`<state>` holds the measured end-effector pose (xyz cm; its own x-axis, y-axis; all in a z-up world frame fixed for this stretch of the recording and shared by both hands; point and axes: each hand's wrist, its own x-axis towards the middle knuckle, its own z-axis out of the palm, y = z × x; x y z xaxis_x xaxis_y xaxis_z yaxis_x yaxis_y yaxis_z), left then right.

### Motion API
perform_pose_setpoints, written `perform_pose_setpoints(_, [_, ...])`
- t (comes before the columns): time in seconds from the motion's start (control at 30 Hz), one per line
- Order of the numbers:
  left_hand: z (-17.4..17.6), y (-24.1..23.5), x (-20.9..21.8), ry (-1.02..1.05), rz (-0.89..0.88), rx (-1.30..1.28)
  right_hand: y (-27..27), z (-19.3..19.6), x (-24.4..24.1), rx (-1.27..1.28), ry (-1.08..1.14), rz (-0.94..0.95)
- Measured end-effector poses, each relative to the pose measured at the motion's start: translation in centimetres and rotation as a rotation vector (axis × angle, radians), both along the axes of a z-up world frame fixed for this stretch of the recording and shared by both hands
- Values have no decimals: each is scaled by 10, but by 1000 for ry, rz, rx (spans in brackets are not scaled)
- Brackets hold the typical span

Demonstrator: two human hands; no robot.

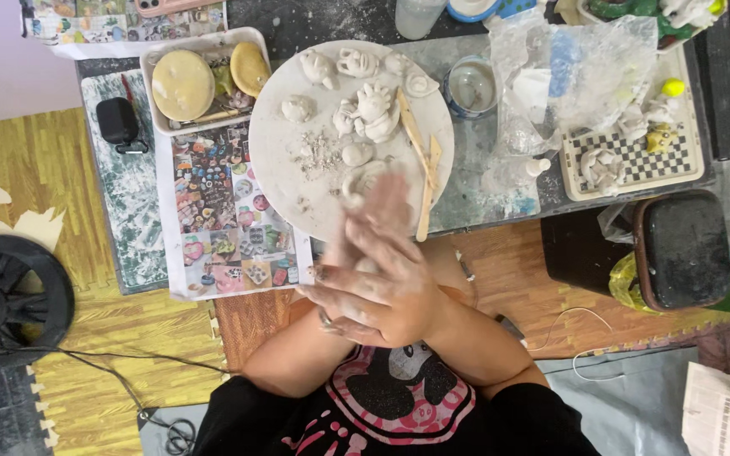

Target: The person repeatedly rolls and shapes a lump of white clay between their hands into a smooth ball. They occasionally dip their fingers into a small container of water to moisten the clay and continue shaping it. Finished clay pieces are visible on a plate nearby.

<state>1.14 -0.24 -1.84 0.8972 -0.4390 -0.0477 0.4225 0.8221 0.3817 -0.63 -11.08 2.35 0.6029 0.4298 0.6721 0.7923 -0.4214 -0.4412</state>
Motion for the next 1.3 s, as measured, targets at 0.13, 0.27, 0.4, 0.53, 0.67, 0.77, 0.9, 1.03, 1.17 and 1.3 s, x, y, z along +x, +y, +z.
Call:
perform_pose_setpoints(0.13, [0,1,-15,40,-63,-30,-25,-14,17,-140,79,-167])
perform_pose_setpoints(0.27, [7,21,-2,185,51,-95,-15,-19,9,86,166,-50])
perform_pose_setpoints(0.4, [0,-1,4,-209,106,88,-2,-13,-8,-91,14,54])
perform_pose_setpoints(0.53, [5,7,-6,-30,-103,-212,-39,-17,13,-5,44,-86])
perform_pose_setpoints(0.67, [12,21,1,142,86,-149,-19,-23,6,51,41,85])
perform_pose_setpoints(0.77, [4,3,0,-46,105,48,-8,-11,-11,-20,-19,142])
perform_pose_setpoints(0.9, [3,5,-19,-96,-159,10,-30,-14,-1,75,79,-168])
perform_pose_setpoints(1.03, [15,15,-2,56,38,-23,-26,-16,-2,-6,-59,56])
perform_pose_setpoints(1.17, [29,12,-4,263,47,36,-20,-1,-3,-210,57,-70])
perform_pose_setpoints(1.3, [33,16,-13,338,-37,10,-21,9,-2,-265,271,-236])
